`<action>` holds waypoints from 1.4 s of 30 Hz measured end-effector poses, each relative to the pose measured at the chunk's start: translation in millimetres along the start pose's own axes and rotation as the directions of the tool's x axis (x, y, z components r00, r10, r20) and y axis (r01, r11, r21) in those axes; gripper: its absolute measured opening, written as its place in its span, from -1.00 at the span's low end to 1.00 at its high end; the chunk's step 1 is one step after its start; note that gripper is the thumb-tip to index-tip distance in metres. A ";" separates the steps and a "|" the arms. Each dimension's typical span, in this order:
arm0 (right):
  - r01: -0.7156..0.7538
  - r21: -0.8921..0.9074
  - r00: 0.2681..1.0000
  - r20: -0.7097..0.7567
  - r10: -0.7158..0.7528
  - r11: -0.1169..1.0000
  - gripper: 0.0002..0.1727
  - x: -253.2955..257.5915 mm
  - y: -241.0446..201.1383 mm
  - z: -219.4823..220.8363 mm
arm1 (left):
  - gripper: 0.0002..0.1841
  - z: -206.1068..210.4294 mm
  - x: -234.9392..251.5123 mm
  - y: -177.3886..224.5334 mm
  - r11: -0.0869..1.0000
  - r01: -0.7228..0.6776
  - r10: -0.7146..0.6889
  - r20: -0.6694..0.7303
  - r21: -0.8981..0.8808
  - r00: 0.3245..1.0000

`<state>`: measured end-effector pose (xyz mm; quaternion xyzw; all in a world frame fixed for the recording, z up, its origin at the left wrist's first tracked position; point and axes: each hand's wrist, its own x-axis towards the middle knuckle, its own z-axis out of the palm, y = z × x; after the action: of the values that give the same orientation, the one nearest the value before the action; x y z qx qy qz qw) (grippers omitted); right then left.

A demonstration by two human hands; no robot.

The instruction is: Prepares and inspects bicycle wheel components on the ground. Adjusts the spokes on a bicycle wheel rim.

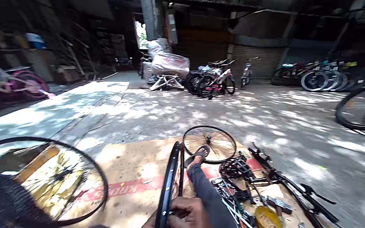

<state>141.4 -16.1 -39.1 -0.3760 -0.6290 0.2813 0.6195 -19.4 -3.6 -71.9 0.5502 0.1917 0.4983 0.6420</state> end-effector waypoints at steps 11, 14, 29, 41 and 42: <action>-0.006 -0.143 1.000 0.027 0.010 0.990 -0.47 -21.9 -5.2 1.1 | -0.63 -8.7 25.5 14.5 0.934 0.310 -0.313 0.010 -0.177 0.950; -0.029 -0.174 0.995 0.089 0.045 0.984 -0.56 -11.7 6.1 1.3 | -0.62 0.7 24.6 13.0 0.943 0.310 -0.319 -0.059 -0.122 0.946; -0.069 -0.064 0.977 0.197 0.081 0.996 -0.43 -12.3 1.2 -8.9 | -0.47 4.2 24.4 -5.6 0.956 0.173 -0.182 -0.016 -0.236 0.983; 0.075 -0.164 0.993 -0.076 -0.088 0.984 -0.76 -10.1 14.5 13.6 | -0.64 1.1 7.3 -6.8 0.884 0.138 -0.117 0.075 -0.446 0.990; 0.056 -0.157 0.998 0.010 -0.055 0.986 -0.74 -12.1 10.5 6.4 | -0.58 0.9 10.9 -8.2 0.905 0.125 -0.098 0.087 -0.408 0.991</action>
<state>135.8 -19.4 -55.0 -0.4053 -0.6612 0.2146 0.5937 -10.5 6.1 -75.7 0.4062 0.0928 0.4722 0.7768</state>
